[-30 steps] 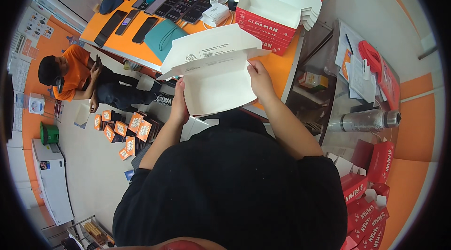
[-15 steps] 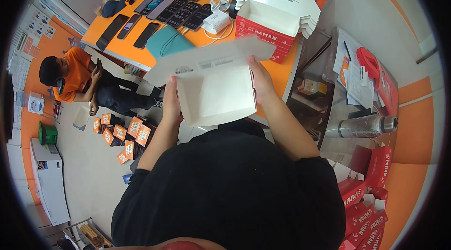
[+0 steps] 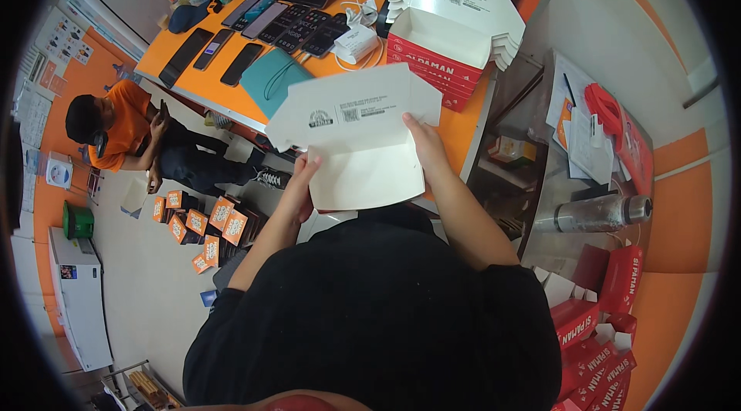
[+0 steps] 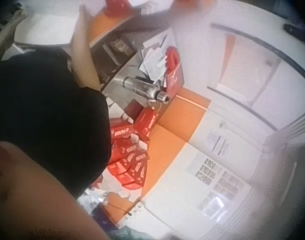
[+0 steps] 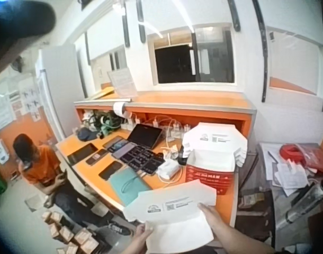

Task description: The person assembles cardboard food boxes by hand on a counter, folding the flaps and interlocking the tabs to form the box shape.

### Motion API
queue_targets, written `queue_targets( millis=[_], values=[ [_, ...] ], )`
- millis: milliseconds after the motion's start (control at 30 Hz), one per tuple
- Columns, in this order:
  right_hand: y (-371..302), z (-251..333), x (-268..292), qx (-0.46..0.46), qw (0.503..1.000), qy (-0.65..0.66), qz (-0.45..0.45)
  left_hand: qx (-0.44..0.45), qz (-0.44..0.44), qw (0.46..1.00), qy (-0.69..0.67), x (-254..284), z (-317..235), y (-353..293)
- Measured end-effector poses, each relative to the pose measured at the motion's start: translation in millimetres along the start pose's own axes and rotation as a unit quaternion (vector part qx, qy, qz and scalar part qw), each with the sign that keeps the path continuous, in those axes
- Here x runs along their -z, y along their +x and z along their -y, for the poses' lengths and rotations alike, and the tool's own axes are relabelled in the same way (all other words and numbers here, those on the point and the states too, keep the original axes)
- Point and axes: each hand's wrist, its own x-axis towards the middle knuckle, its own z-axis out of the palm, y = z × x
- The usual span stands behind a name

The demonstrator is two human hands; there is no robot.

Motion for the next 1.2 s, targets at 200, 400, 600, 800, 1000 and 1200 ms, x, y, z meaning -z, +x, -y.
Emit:
queue_targets(
  millis=[200,400,600,800,1000,1200],
  values=[
    [-8.6,19.0,45.9,-0.045,0.969,-0.239,0.03,-0.041,0.016,0.999,-0.018,14.0,1.7,-1.9],
    [2.9,13.2,27.6,-0.024,0.989,-0.038,0.139,-0.031,0.076,0.996,-0.037,9.1,-11.1,22.4],
    [-0.8,6.7,-7.6,-0.017,0.981,0.128,0.142,-0.287,0.074,0.955,0.03,33.0,-0.1,26.7],
    [-30.9,34.9,-25.8,0.131,0.967,0.036,0.217,-0.497,0.109,0.836,0.205,18.8,-32.2,3.4],
    [-60.1,28.5,-30.8,0.374,0.908,-0.086,0.167,-0.411,0.01,0.887,0.211,17.6,-18.9,-6.9],
    [-72.1,18.2,-23.3,0.336,0.932,0.022,0.132,-0.277,0.05,0.956,0.08,3.8,-23.3,-45.0]
  ],
)
